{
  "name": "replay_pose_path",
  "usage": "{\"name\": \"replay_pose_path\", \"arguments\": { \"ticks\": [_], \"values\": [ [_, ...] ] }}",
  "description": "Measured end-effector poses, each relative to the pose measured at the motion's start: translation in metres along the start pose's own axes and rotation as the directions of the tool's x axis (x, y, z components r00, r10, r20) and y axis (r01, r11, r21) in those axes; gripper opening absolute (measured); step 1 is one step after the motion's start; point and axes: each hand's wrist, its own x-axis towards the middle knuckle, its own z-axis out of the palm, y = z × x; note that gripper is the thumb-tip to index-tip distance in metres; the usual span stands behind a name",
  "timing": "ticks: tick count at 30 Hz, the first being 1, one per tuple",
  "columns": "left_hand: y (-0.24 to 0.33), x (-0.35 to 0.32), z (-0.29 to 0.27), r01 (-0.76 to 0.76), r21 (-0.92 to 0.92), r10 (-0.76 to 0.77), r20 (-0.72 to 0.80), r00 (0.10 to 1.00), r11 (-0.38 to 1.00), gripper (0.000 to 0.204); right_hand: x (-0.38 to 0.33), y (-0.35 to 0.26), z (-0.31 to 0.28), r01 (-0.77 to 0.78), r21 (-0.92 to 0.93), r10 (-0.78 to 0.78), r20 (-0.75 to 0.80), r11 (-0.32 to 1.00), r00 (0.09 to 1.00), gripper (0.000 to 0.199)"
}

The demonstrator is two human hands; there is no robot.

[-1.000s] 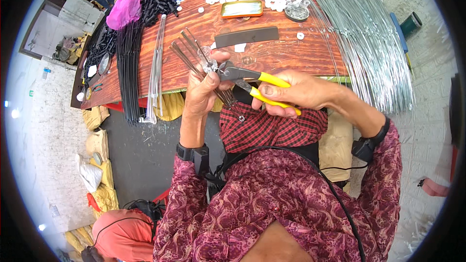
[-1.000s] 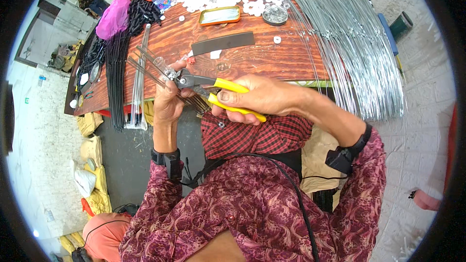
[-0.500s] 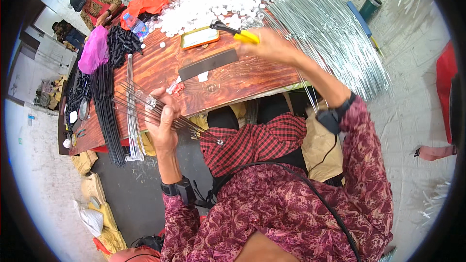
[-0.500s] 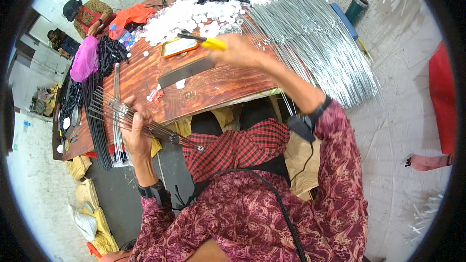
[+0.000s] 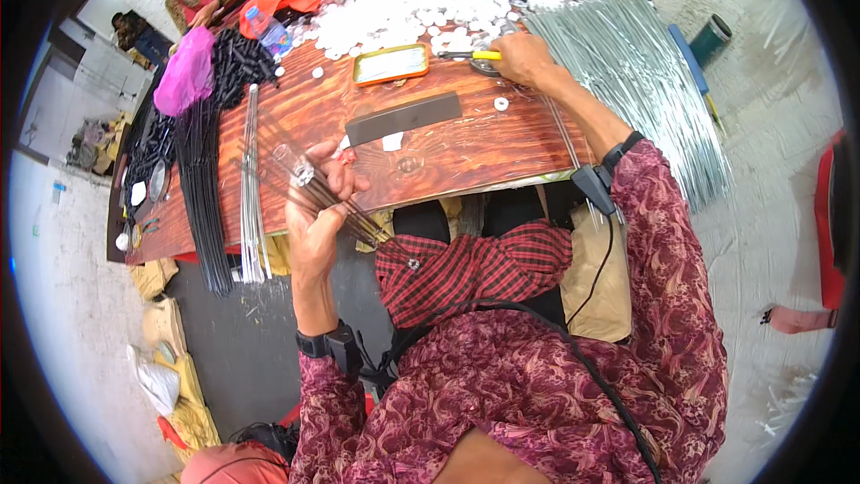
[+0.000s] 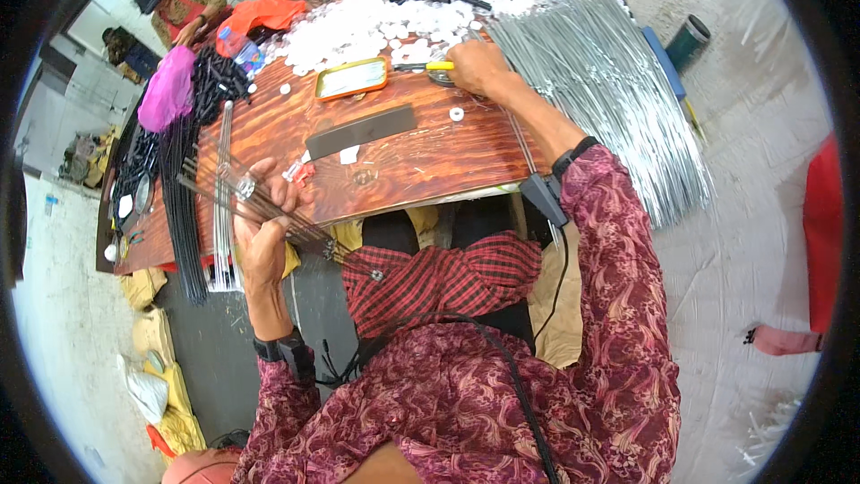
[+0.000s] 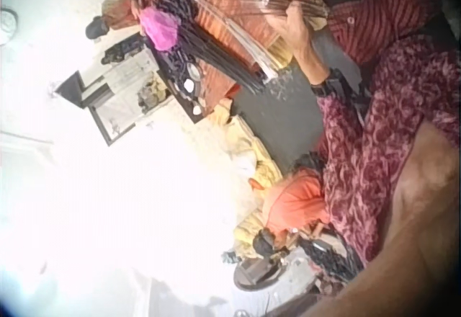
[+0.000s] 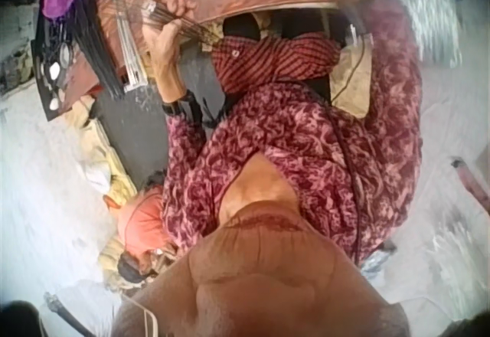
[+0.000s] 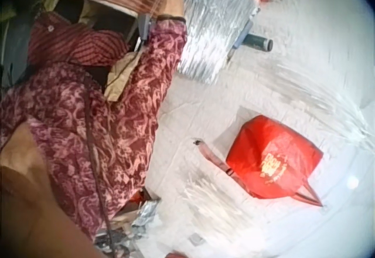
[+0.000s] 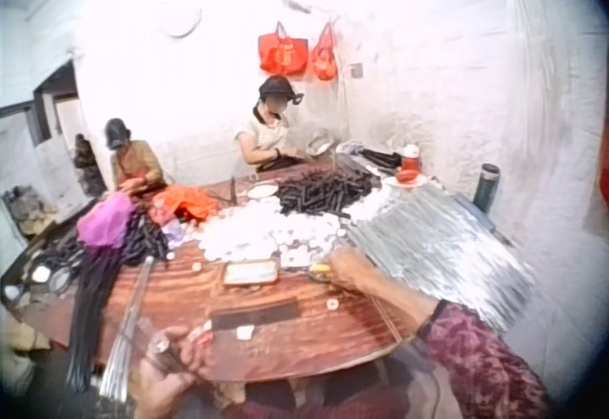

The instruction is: Assembling the metal rib structure and central hub for an umbrella by inserting ribs into the runner.

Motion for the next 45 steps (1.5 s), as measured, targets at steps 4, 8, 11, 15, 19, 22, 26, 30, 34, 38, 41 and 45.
{"name": "replay_pose_path", "arguments": {
  "ticks": [4, 8, 11, 15, 19, 22, 26, 30, 34, 38, 41, 45],
  "values": [
    [-0.004, 0.002, -0.006, 0.019, -0.067, -0.019, 0.001, 1.000, 0.998, 0.058, 0.004, -0.004, -0.006, 0.054, -0.060, -0.050, 0.076, 0.997, 0.996, 0.021],
    [-0.006, 0.003, -0.005, 0.056, 0.031, -0.053, -0.085, 0.995, 0.998, 0.044, 0.000, 0.000, -0.007, 0.062, -0.033, -0.059, 0.078, 0.998, 0.995, 0.020],
    [-0.001, 0.002, -0.003, 0.057, 0.088, -0.050, -0.070, 0.996, 0.995, 0.053, -0.001, -0.001, -0.004, 0.010, 0.046, -0.014, 0.077, 0.999, 0.997, 0.020],
    [0.004, 0.001, -0.005, 0.056, 0.067, -0.054, -0.034, 0.998, 0.996, 0.057, 0.002, -0.004, -0.005, 0.020, 0.039, -0.023, 0.082, 0.999, 0.996, 0.022],
    [0.011, 0.003, -0.001, 0.064, 0.020, -0.064, -0.009, 0.998, 0.998, 0.070, 0.004, -0.010, -0.009, -0.005, 0.050, 0.000, 0.100, 0.999, 0.995, 0.023],
    [0.013, 0.004, -0.004, 0.065, 0.039, -0.066, 0.017, 0.998, 0.997, 0.071, 0.005, -0.006, -0.006, 0.016, 0.040, -0.019, 0.078, 0.999, 0.997, 0.024],
    [0.014, 0.003, -0.004, 0.089, -0.018, -0.089, 0.017, 0.996, 0.996, 0.068, 0.002, -0.005, -0.003, 0.019, 0.074, -0.022, 0.045, 0.997, 0.999, 0.025],
    [0.018, 0.001, 0.005, 0.078, -0.041, -0.078, -0.011, 0.997, 0.996, 0.063, -0.003, -0.004, -0.003, -0.010, 0.097, 0.011, -0.012, 0.995, 1.000, 0.026],
    [0.013, 0.004, 0.012, 0.055, -0.056, -0.055, 0.007, 0.998, 0.997, 0.056, -0.008, -0.003, -0.004, -0.037, 0.140, 0.044, -0.044, 0.990, 0.998, 0.028],
    [0.011, 0.000, 0.014, 0.089, 0.042, -0.090, 0.010, 0.996, 0.995, 0.048, -0.011, 0.005, 0.002, -0.077, 0.304, 0.118, -0.116, 0.950, 0.986, 0.028],
    [0.022, -0.003, 0.022, 0.084, 0.119, -0.085, 0.003, 0.996, 0.989, 0.044, -0.009, 0.003, 0.011, -0.242, 0.803, 0.279, 0.099, 0.544, 0.955, 0.025],
    [0.008, -0.005, 0.029, 0.112, 0.170, -0.113, -0.003, 0.994, 0.979, 0.033, -0.034, -0.034, -0.010, -0.253, 0.937, -0.014, 0.257, -0.242, 0.966, 0.012]
  ]
}}
